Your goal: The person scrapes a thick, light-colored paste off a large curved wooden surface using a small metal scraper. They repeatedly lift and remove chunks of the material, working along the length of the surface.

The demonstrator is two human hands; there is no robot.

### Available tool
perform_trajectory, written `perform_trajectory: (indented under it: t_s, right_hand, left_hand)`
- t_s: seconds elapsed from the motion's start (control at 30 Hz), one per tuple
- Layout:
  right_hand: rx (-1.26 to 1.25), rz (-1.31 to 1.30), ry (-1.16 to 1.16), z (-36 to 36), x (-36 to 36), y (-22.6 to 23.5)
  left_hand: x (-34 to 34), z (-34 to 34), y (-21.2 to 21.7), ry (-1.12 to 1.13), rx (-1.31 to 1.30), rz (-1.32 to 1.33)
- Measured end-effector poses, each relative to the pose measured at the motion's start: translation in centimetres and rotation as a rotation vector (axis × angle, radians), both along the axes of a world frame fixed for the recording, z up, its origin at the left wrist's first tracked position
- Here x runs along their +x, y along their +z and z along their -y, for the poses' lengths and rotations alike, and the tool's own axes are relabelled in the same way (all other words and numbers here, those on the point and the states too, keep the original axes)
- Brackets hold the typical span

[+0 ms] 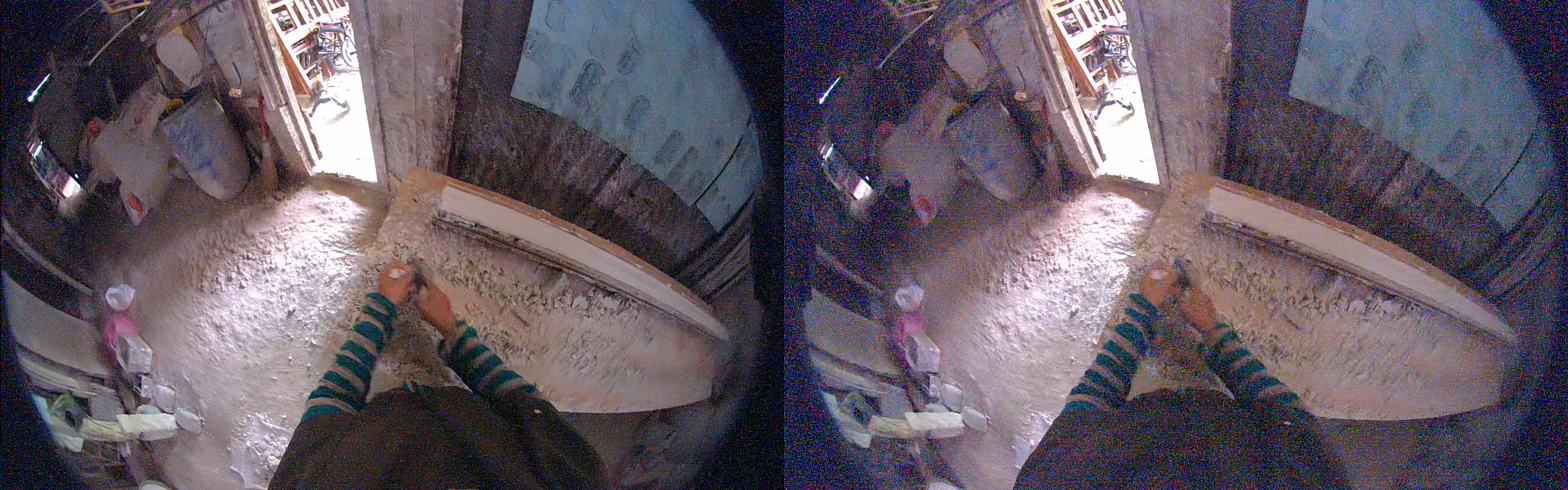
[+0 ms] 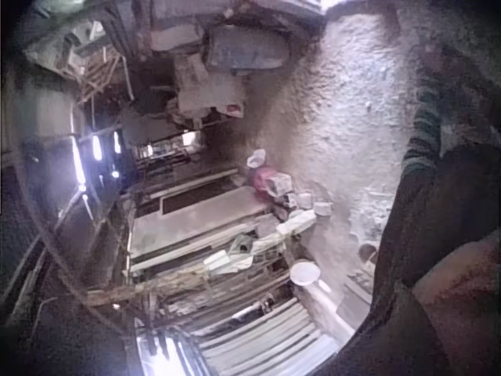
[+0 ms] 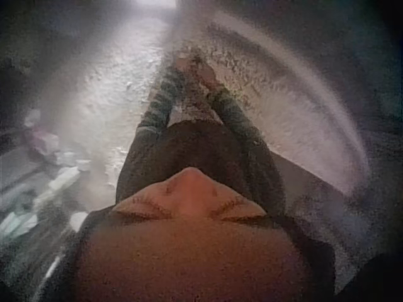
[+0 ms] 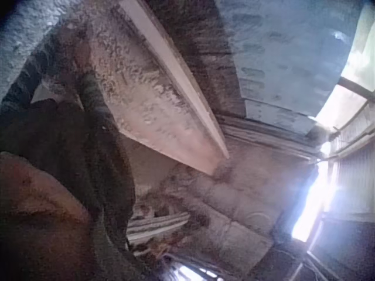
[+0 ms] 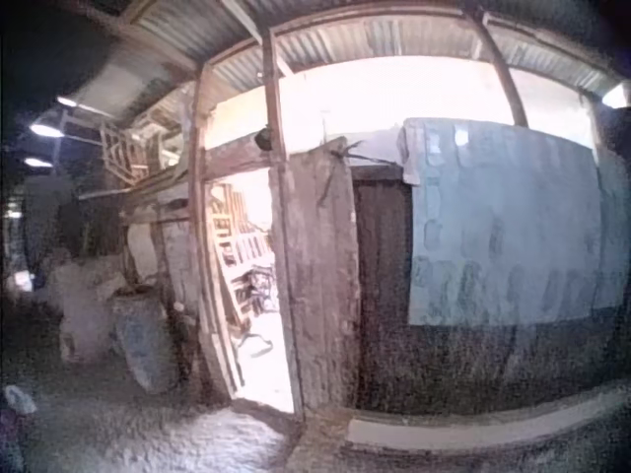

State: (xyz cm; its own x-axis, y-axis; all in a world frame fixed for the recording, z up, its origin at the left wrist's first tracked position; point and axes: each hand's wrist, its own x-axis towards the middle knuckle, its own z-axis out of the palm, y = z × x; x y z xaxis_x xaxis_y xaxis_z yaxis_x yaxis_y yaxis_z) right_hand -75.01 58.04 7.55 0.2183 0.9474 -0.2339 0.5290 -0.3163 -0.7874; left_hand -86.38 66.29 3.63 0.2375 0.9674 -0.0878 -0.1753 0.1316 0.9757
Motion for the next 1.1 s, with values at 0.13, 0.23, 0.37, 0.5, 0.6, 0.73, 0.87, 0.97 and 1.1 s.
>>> perform_trajectory:
  t_s: [0.13, 0.23, 0.37, 0.5, 0.6, 0.73, 0.87, 0.97, 1.1]
  right_hand:
    - [0.069, -0.079, 0.1, -3.2, -3.1, 2.2]
    - [0.091, -0.178, 0.148, -5.3, -4.7, -0.1]
    - [0.205, -0.318, 0.331, -7.4, -5.5, -0.8]
    - [0.17, -0.466, 0.221, -4.5, -2.9, 2.6]
    - [0.235, -0.006, 0.058, -0.9, 1.0, 4.6]
    - [0.145, 0.117, -0.142, 0.8, 4.9, 5.0]
    - [0.054, 0.232, -0.106, -2.6, 5.7, 1.2]
    - [0.023, 0.168, 0.111, -4.9, 1.7, 2.5]
    - [0.014, 0.085, 0.221, -6.2, -2.4, 2.2]
  left_hand:
    - [-3.6, -1.7, 2.5, 0.126, 0.156, -0.142]
    - [-4.5, -2.5, 4.3, 0.199, 0.242, -0.291]
    - [-6.7, -3.6, 4.5, 0.298, 0.274, -0.574]
    - [-4.0, -1.3, 6.9, 0.284, 0.532, -0.519]
    - [1.1, 0.9, 7.1, 0.198, 0.175, -0.203]
    - [8.2, 1.3, 0.6, 0.067, 0.082, 0.116]
    - [8.7, 0.7, 1.5, 0.157, -0.009, 0.052]
    - [3.4, -2.6, -1.6, 0.318, 0.406, -0.109]
    - [-1.2, -2.0, 4.6, 0.366, 0.23, -0.156]
